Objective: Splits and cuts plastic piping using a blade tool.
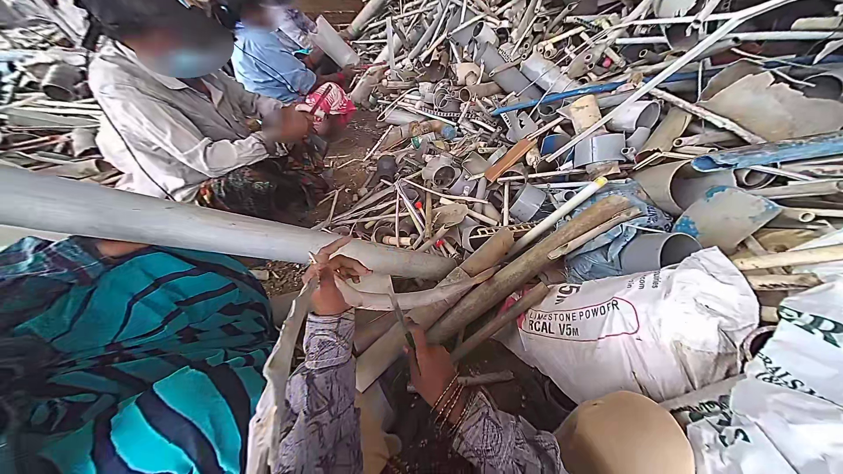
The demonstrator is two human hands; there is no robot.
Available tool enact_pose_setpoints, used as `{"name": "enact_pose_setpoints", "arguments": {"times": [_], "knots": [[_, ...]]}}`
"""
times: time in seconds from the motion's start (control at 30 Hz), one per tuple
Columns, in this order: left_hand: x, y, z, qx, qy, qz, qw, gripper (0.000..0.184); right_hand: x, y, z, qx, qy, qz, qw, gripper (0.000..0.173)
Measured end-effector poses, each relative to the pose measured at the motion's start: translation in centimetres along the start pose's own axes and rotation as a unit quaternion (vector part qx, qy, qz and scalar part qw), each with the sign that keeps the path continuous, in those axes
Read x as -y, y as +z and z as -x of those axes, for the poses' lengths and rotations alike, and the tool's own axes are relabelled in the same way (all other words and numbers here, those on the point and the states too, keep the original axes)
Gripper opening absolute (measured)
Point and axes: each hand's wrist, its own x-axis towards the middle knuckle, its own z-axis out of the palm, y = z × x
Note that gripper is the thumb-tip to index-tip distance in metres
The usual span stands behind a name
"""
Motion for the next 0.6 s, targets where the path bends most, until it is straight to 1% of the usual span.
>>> {"name": "enact_pose_setpoints", "arguments": {"times": [0.03,0.1,0.17,0.2,0.23,0.33,0.4,0.47,0.5,0.53,0.6], "knots": [[-0.5,-0.2,0.1,-0.006,-0.012,-0.003,1.0,0.05,-0.4,-0.1,-0.2,-0.012,0.004,-0.014,1.0,0.054],[-0.9,-0.4,0.5,-0.037,-0.033,0.012,0.999,0.054,-1.3,-0.5,-0.7,-0.04,0.031,-0.049,0.997,0.053],[-1.2,-0.7,1.6,-0.087,-0.053,0.015,0.995,0.058,-1.9,-0.3,-1.3,-0.043,0.063,-0.072,0.994,0.052],[-1.1,-0.9,2.0,-0.109,-0.065,0.013,0.992,0.058,-1.8,0.0,-1.5,-0.039,0.062,-0.079,0.994,0.051],[-1.1,-1.0,2.2,-0.134,-0.074,0.012,0.988,0.057,-1.2,0.6,-1.5,-0.043,0.04,-0.086,0.995,0.049],[-1.3,-1.0,2.6,-0.189,-0.111,0.01,0.976,0.052,2.9,3.8,0.3,-0.083,-0.104,-0.082,0.988,0.045],[-1.4,-1.0,2.8,-0.219,-0.137,0.008,0.966,0.048,4.9,5.3,1.2,-0.092,-0.133,-0.043,0.986,0.046],[-1.4,-1.1,2.7,-0.243,-0.15,0.004,0.958,0.047,3.5,6.5,0.3,-0.155,-0.139,-0.016,0.978,0.044],[-1.5,-1.1,2.6,-0.252,-0.154,0.0,0.956,0.044,2.2,6.6,-0.3,-0.172,-0.116,-0.004,0.978,0.043],[-1.5,-1.1,2.6,-0.256,-0.153,-0.004,0.954,0.042,0.6,6.1,-0.8,-0.166,-0.068,0.002,0.984,0.045],[-1.4,-1.2,2.3,-0.259,-0.151,-0.016,0.954,0.039,-3.1,4.3,-2.4,-0.127,0.072,-0.004,0.989,0.048]]}}
